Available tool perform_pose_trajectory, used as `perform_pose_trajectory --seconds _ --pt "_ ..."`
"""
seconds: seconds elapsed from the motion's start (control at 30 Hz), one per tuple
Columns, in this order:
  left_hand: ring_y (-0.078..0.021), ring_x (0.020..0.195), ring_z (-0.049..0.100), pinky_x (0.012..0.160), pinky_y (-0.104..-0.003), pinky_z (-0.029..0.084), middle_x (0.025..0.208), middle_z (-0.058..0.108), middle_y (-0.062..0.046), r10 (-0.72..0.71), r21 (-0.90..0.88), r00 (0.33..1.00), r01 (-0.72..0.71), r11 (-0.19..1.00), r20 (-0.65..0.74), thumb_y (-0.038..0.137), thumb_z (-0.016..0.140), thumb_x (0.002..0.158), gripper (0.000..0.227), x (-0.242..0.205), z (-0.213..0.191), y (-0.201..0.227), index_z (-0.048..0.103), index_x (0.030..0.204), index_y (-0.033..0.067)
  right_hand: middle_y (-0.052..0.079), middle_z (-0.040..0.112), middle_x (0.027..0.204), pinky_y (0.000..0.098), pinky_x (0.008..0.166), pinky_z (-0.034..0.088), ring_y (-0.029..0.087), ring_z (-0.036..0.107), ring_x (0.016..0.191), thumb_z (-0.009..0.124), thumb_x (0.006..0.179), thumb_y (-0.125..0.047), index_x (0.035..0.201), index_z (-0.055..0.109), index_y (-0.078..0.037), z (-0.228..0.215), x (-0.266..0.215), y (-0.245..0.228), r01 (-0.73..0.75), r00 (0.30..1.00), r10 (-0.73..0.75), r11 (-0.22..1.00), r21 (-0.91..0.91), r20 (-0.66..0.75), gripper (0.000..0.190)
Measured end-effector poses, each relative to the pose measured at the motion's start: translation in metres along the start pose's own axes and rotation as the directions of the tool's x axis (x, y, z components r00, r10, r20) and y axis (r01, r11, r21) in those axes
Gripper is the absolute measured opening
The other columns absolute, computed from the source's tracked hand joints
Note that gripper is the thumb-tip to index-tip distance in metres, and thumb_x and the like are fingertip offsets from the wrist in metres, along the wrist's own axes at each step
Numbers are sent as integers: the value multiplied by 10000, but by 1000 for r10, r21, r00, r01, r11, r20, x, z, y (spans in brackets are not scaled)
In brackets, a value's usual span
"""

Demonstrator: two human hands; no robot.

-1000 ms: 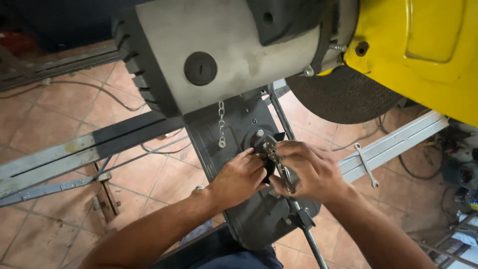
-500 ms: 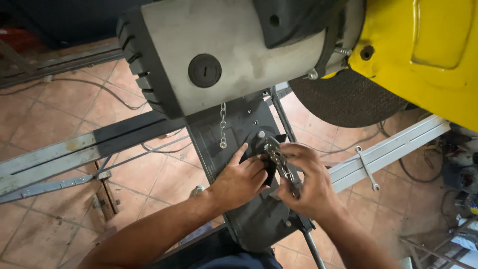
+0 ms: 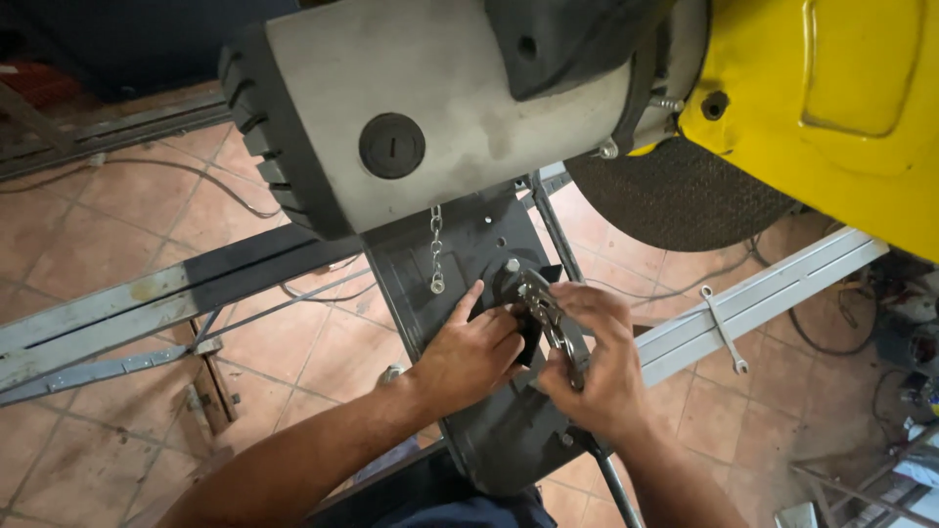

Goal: Adjusting and tightening bolts on a metal chop saw using a wrench and locking pliers.

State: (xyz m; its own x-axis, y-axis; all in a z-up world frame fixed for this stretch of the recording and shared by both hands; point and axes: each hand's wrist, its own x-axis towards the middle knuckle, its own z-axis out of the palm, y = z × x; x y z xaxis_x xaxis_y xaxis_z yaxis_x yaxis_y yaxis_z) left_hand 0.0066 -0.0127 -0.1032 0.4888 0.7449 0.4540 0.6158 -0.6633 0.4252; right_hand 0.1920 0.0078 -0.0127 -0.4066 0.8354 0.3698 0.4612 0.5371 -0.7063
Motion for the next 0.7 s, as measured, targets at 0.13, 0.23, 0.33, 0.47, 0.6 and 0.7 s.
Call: perform_pose_trajectory --seconds 0.13,0.23,0.33,0.47,0.6,0.7 --pt "-325 1070 661 1110 -692 375 977 585 -111 60 72 980 -47 996 -191 414 566 993 341 -4 24 -4 578 893 89 228 601 1181 534 979 542 474 651 1197 640 771 40 1203 501 73 0 14 24 296 954 -293 954 50 -61 456" --pt "-318 1066 664 1104 -687 384 979 590 -104 56 74 980 -42 996 -192 434 571 994 355 -6 26 -5 575 882 97 241 591 1230 571 1006 518 502 630 1225 621 764 69 1279 491 73 -6 18 26 310 951 -310 950 42 -2 531" --pt "-333 1071 668 1088 -696 392 979 590 -120 72 98 976 -53 994 -208 383 571 1001 316 -4 22 -4 569 891 88 264 539 1249 593 1006 505 535 587 1261 593 822 35 1331 464 62 -10 19 27 345 938 -346 938 32 30 525" --pt "-305 1102 674 1090 -693 396 992 610 -106 72 72 972 -57 996 -222 364 750 844 306 -5 23 -6 615 919 100 268 530 1296 540 1013 493 504 573 1280 610 876 -58 1328 449 46 -16 17 28 362 932 -361 932 -11 44 491" --pt "-300 1114 675 1094 -693 396 1005 617 -108 66 79 972 -50 996 -225 361 769 816 319 -6 28 -5 621 924 99 279 534 1287 535 1006 493 508 577 1284 621 870 -58 1305 458 37 -13 14 34 354 934 -355 935 21 32 474" --pt "-308 1135 664 1103 -698 383 1024 606 -112 67 75 977 -53 996 -201 367 761 821 334 -7 29 -6 612 944 95 261 541 1270 513 960 506 482 614 1230 619 889 -85 1311 474 10 -13 15 31 358 933 -359 933 45 28 456"
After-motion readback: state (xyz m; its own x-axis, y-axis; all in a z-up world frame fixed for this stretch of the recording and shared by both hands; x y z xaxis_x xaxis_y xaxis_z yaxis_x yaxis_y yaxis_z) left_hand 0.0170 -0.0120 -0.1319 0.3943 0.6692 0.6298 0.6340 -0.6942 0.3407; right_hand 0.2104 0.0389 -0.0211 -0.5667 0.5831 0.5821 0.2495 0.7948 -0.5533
